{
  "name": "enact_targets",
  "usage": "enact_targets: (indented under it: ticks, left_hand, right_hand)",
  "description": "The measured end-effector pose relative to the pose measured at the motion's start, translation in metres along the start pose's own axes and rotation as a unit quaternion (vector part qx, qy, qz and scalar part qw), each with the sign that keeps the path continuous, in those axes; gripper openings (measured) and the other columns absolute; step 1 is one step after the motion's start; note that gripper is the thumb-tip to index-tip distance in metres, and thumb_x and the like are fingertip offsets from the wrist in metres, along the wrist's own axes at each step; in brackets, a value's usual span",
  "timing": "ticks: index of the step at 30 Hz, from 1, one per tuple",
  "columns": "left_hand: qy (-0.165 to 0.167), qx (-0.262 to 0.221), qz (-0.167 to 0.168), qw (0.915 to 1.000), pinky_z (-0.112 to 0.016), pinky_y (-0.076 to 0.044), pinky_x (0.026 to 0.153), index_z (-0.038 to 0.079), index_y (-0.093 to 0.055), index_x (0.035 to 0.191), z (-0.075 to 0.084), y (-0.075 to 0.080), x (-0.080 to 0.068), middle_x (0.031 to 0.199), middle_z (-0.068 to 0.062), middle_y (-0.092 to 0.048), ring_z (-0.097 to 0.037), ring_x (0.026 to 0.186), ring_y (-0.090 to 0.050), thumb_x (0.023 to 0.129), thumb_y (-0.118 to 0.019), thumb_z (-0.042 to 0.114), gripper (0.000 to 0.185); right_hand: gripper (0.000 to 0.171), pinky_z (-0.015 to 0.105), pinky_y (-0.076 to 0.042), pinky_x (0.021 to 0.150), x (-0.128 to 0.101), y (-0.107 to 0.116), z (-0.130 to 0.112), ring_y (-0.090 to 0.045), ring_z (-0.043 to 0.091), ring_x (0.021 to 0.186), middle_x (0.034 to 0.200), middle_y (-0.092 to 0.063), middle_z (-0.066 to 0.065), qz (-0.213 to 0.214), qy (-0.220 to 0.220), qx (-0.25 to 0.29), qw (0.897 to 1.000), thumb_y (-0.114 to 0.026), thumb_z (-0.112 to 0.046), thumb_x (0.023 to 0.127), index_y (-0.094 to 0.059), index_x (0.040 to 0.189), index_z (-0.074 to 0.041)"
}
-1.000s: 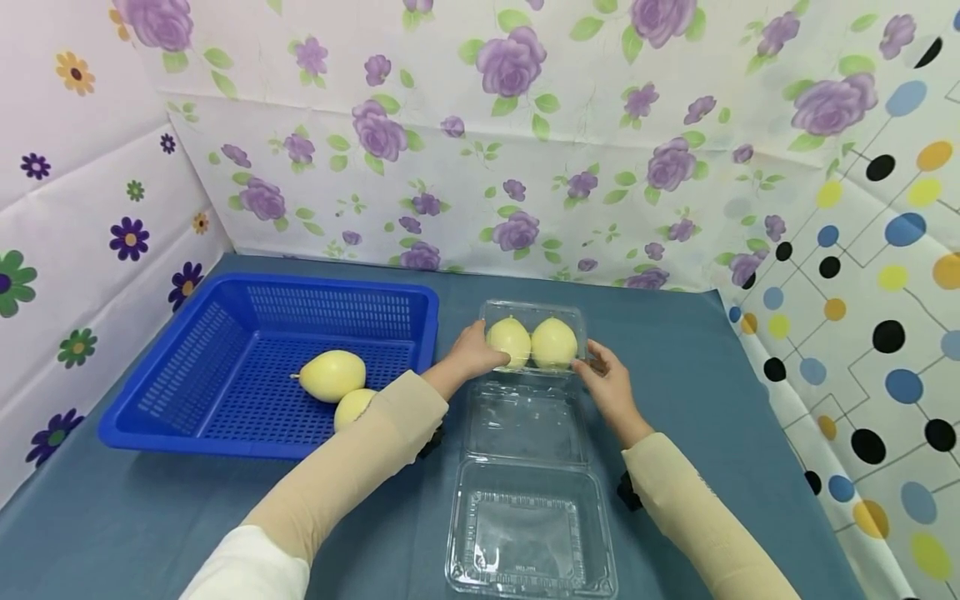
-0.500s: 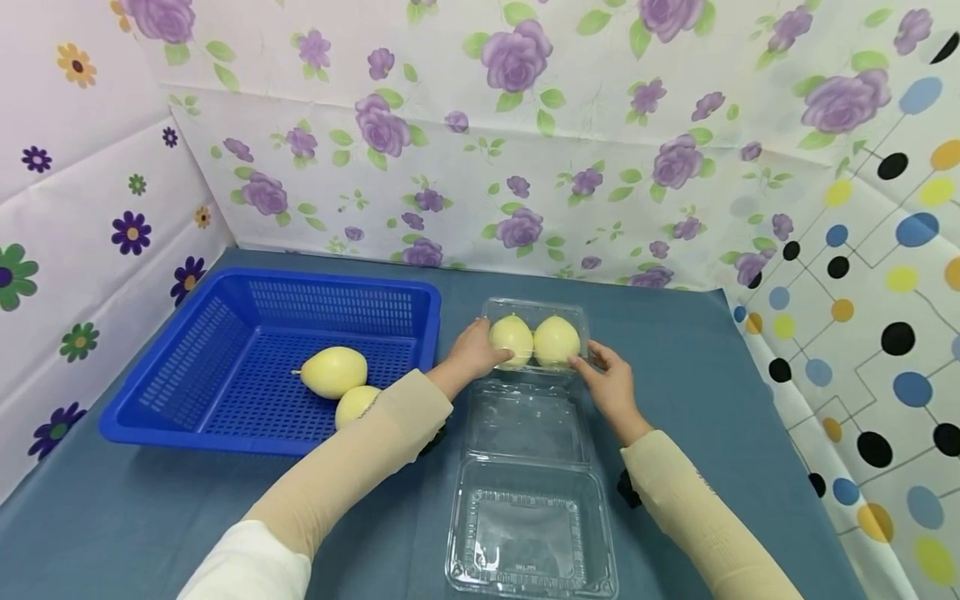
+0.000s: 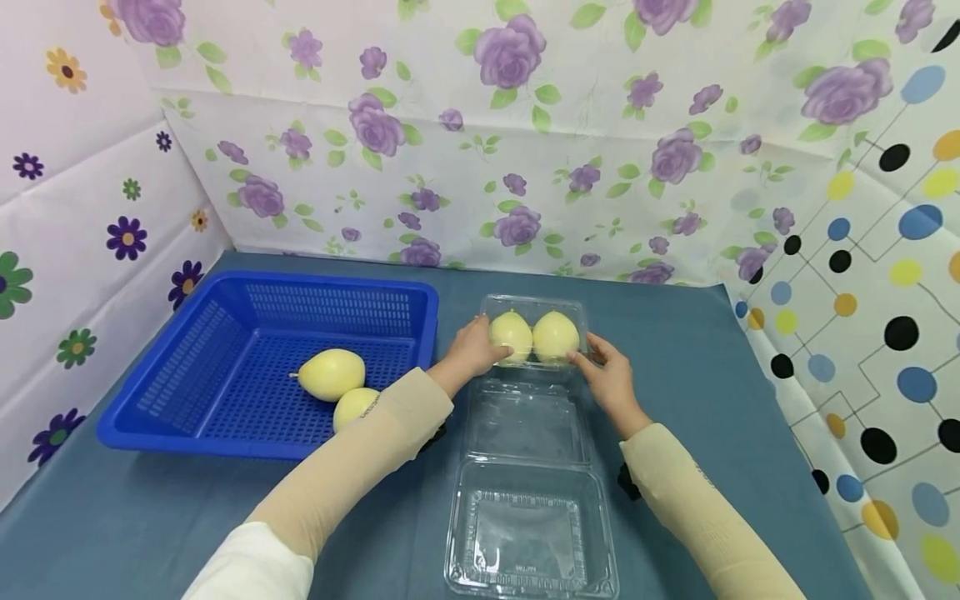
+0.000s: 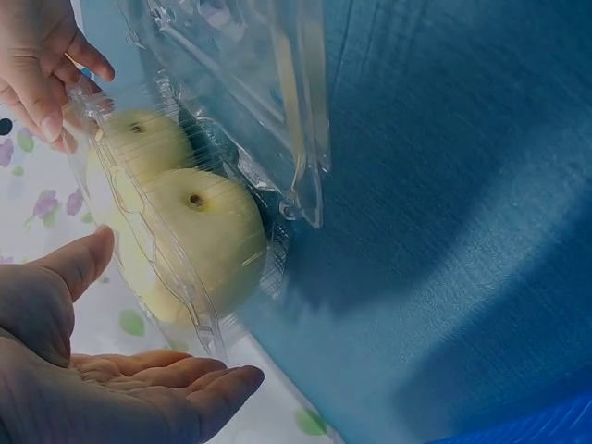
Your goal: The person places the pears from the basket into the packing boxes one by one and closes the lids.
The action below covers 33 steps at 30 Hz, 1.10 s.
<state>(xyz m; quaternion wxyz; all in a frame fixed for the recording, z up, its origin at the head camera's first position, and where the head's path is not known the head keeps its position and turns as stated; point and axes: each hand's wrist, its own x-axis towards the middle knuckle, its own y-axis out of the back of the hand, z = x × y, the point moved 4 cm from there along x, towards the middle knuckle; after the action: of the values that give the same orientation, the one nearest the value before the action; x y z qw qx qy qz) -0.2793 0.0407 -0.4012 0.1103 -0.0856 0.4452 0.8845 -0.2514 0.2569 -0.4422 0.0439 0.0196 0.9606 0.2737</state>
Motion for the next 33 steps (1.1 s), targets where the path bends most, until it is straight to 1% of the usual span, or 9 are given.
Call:
enact_targets:
  ticks: [6, 9, 12, 17, 22, 27, 33]
  left_hand:
    - [-0.001, 0.009, 0.005, 0.9999, -0.039, -0.029, 0.114, 0.002, -0.027, 0.149, 0.002, 0.002, 0.005, 0.155, -0.013, -0.028, -0.03, 0.142, -0.027, 0.092, -0.061, 0.036, 0.074]
    - [0.002, 0.008, 0.005, 1.0, -0.04, -0.029, 0.114, 0.002, -0.026, 0.149, 0.004, 0.004, 0.007, 0.155, -0.013, -0.027, -0.03, 0.142, -0.026, 0.093, -0.061, 0.036, 0.074]
    - [0.007, 0.006, 0.005, 0.9999, -0.042, -0.031, 0.113, 0.003, -0.026, 0.149, 0.005, 0.006, 0.008, 0.156, -0.013, -0.026, -0.03, 0.142, -0.026, 0.093, -0.061, 0.036, 0.074]
    - [0.012, 0.004, 0.005, 0.9999, -0.043, -0.031, 0.113, 0.004, -0.025, 0.15, 0.007, 0.007, 0.009, 0.156, -0.013, -0.025, -0.029, 0.143, -0.025, 0.093, -0.06, 0.036, 0.074]
    - [0.012, 0.007, 0.004, 0.9999, -0.044, -0.031, 0.112, 0.004, -0.024, 0.15, 0.006, 0.005, 0.015, 0.156, -0.013, -0.023, -0.029, 0.143, -0.024, 0.093, -0.06, 0.037, 0.075]
    - [0.013, 0.007, 0.003, 0.9999, -0.044, -0.03, 0.113, 0.004, -0.022, 0.151, 0.005, 0.004, 0.02, 0.157, -0.012, -0.022, -0.03, 0.144, -0.023, 0.094, -0.059, 0.037, 0.076]
    - [0.012, 0.006, 0.002, 0.9999, -0.044, -0.03, 0.113, 0.003, -0.022, 0.15, 0.005, 0.003, 0.024, 0.157, -0.012, -0.022, -0.03, 0.143, -0.024, 0.094, -0.059, 0.036, 0.075]
  right_hand:
    - [0.068, 0.053, -0.043, 0.1, 0.006, 0.003, -0.002, -0.042, 0.037, 0.13, 0.152, -0.031, 0.018, -0.009, 0.015, -0.024, 1.0, -0.056, -0.036, 0.095, -0.028, 0.149, -0.006]
    - [0.068, 0.053, -0.043, 0.099, 0.01, 0.004, -0.004, -0.042, 0.037, 0.13, 0.152, -0.031, 0.019, -0.012, 0.019, -0.031, 0.999, -0.055, -0.036, 0.096, -0.027, 0.15, -0.006]
    - [0.069, 0.053, -0.042, 0.101, 0.013, 0.005, -0.004, -0.041, 0.037, 0.132, 0.152, -0.03, 0.019, -0.016, 0.014, -0.034, 0.999, -0.055, -0.037, 0.096, -0.027, 0.15, -0.006]
    - [0.067, 0.052, -0.042, 0.101, 0.019, 0.005, -0.002, -0.043, 0.036, 0.131, 0.152, -0.031, 0.019, -0.014, 0.009, -0.03, 0.999, -0.056, -0.036, 0.096, -0.027, 0.15, -0.007]
    - [0.067, 0.053, -0.042, 0.101, 0.023, 0.004, -0.001, -0.044, 0.036, 0.13, 0.152, -0.03, 0.02, -0.015, 0.008, -0.028, 0.999, -0.055, -0.035, 0.096, -0.026, 0.15, -0.007]
    - [0.069, 0.052, -0.042, 0.101, 0.027, 0.003, -0.002, -0.043, 0.036, 0.131, 0.152, -0.029, 0.02, -0.017, 0.009, -0.034, 0.999, -0.054, -0.038, 0.096, -0.026, 0.15, -0.007]
    - [0.068, 0.052, -0.042, 0.101, 0.03, 0.001, -0.001, -0.042, 0.035, 0.132, 0.153, -0.029, 0.019, -0.02, 0.003, -0.036, 0.999, -0.054, -0.037, 0.096, -0.026, 0.15, -0.008]
